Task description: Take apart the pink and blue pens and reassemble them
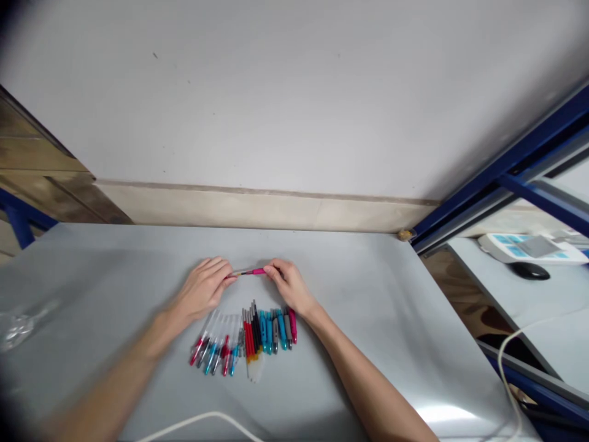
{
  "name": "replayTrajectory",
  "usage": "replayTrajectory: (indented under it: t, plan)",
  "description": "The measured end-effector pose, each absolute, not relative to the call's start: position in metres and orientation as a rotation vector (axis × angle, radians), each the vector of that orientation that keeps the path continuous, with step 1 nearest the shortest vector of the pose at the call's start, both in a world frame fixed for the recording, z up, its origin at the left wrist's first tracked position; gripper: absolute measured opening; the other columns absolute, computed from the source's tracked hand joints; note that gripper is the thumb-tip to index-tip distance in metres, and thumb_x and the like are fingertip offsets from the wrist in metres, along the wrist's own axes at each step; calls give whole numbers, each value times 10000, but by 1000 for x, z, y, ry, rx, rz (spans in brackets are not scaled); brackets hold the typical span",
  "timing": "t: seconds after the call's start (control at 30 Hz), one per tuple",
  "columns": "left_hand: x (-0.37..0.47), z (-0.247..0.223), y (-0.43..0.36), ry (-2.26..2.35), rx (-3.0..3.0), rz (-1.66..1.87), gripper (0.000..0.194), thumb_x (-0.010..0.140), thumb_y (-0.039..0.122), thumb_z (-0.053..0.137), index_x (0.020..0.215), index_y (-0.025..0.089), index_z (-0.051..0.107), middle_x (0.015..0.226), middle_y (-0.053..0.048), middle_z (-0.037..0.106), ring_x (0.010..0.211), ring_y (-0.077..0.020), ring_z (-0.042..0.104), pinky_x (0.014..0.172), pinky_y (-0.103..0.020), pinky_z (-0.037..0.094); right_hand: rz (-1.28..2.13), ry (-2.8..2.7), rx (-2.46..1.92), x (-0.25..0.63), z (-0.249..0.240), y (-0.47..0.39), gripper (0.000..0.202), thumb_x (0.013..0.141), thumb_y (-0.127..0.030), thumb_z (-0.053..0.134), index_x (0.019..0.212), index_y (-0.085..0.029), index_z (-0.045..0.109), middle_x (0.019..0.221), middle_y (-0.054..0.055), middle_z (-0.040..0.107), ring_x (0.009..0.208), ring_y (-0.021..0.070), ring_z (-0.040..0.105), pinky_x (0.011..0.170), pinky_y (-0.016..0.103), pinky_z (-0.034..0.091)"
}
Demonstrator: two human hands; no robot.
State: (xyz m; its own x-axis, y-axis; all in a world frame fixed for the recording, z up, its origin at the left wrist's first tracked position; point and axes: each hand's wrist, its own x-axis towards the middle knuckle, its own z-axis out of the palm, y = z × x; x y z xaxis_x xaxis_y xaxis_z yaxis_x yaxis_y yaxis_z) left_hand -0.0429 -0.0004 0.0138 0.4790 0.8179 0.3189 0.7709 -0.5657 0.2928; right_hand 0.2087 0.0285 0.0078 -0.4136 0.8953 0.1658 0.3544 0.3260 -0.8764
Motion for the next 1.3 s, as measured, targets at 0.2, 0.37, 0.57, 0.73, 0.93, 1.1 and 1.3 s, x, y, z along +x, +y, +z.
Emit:
replayTrajectory:
  t: [0.2, 0.37, 0.57, 0.73, 0.93, 1.1, 1.3]
  plan:
    - [-42, 11, -4, 1377, 2497, 657, 319, 1053, 320, 393, 779, 213, 517, 768, -41, 554, 754, -217, 499, 735, -350, 362, 1186, -1751, -1026, 211, 1, 29, 173, 944, -355, 646, 933, -192, 699, 810, 26, 676, 733, 177, 597, 715, 306, 461]
    - [-44, 8, -3, 1364, 2487, 665, 327, 1060, 333, 384, 776, 209, 489, 763, -31, 523, 753, -208, 478, 720, -339, 367, 1107, -1765, -1017, 215, -3, 32, 135, 896, -332, 726, 951, -209, 727, 973, 54, 733, 895, 204, 632, 822, 329, 474]
    - [-49, 10, -1, 1384, 2538, 674, 323, 1071, 318, 370, 791, 203, 484, 772, -28, 518, 767, -205, 470, 727, -340, 373, 1197, -1753, -979, 217, 5, 31, 308, 922, -464, 693, 1076, -212, 781, 949, 59, 754, 862, 205, 636, 798, 326, 475]
    - [-47, 11, -3, 1364, 2600, 641, 322, 1066, 312, 386, 787, 200, 499, 774, -29, 526, 755, -201, 463, 730, -344, 370, 1239, -1728, -962, 217, 4, 31, 281, 910, -452, 693, 863, -184, 762, 775, 40, 712, 706, 175, 582, 693, 306, 444]
    - [-44, 13, -6, 1372, 2601, 696, 344, 1061, 311, 393, 757, 199, 510, 743, -29, 520, 725, -201, 465, 705, -336, 367, 1170, -1703, -919, 217, 3, 29, 240, 817, -394, 795, 912, -193, 706, 867, 18, 677, 735, 150, 552, 702, 284, 425]
    - [-44, 13, -6, 1335, 2604, 678, 358, 1066, 324, 385, 748, 199, 493, 731, -21, 497, 714, -194, 461, 710, -337, 365, 1329, -1731, -894, 220, 8, 29, 305, 884, -463, 730, 1007, -187, 772, 863, 45, 726, 774, 177, 608, 722, 304, 447]
    - [-42, 13, -7, 1310, 2612, 637, 360, 1066, 313, 379, 739, 203, 482, 730, -18, 492, 709, -191, 465, 715, -329, 366, 1380, -1619, -855, 221, 4, 31, 227, 771, -384, 840, 845, -186, 757, 875, 44, 726, 760, 167, 606, 720, 304, 450]
